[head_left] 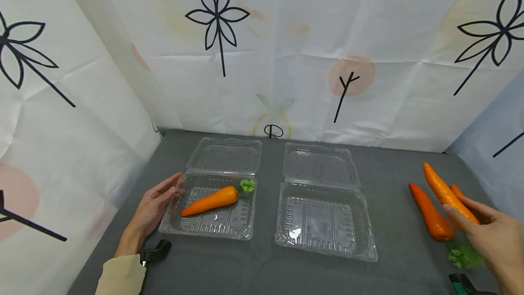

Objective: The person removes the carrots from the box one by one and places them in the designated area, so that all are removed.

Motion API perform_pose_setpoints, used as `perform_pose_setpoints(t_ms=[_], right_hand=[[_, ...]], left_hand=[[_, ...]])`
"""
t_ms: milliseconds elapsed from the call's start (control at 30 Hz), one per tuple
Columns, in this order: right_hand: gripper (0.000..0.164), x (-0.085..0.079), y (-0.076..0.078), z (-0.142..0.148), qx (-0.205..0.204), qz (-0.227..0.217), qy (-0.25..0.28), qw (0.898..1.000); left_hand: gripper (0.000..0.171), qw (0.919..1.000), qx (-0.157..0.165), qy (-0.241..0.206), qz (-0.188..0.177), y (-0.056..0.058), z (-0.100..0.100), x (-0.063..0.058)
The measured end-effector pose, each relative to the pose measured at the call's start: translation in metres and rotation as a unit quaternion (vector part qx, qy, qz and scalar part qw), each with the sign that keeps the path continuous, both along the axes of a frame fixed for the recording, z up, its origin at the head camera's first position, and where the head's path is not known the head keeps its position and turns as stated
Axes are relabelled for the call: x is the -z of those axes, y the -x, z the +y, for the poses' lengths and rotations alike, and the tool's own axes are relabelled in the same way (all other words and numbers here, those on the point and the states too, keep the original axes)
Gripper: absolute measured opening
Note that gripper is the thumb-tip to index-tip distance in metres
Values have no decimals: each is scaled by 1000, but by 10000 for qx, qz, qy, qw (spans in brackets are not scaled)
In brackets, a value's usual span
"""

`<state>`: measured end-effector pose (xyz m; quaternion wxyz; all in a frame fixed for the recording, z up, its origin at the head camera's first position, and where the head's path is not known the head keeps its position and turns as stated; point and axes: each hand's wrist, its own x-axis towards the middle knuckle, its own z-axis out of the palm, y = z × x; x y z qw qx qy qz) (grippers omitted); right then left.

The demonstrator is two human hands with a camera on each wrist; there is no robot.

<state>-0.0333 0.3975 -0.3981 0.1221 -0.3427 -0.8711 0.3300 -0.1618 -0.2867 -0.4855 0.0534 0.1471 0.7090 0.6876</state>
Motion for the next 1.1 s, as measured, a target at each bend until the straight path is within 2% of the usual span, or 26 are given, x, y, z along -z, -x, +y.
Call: perform_pose_setpoints(t_ms=[100, 267, 500, 567, 667, 800, 933, 1100], right_hand=[[72, 10, 2, 12, 231, -403, 97, 9989], [76, 26, 2, 26, 522, -668, 367, 9957], [76, 33, 3, 33, 756, -1007, 481, 9909], [80, 33, 2, 35, 651, -1241, 450, 9891], [87, 33, 0, 38, 259, -1437, 320, 9888], [88, 37, 0, 43, -253, -1266, 57, 9916], [84, 44, 1, 43, -335, -1174, -295, 9921], [81, 43, 1, 36, -203, -1234, -551, 9906]], left_hand=[[47, 10000, 44, -48, 55, -1, 0, 0], [47, 9998, 96, -106, 116, -2, 1, 0], [47, 9999, 66, -88, 57, -2, 0, -1], [47, 9999, 58, -101, 41, -2, 0, -1], [47, 9999, 59, -127, 26, -2, 1, -1], [47, 9999, 65, -141, 35, -2, 1, -1], [48, 9999, 63, -128, 54, -2, 1, -1], [48, 9999, 40, -101, 52, -2, 1, -1]])
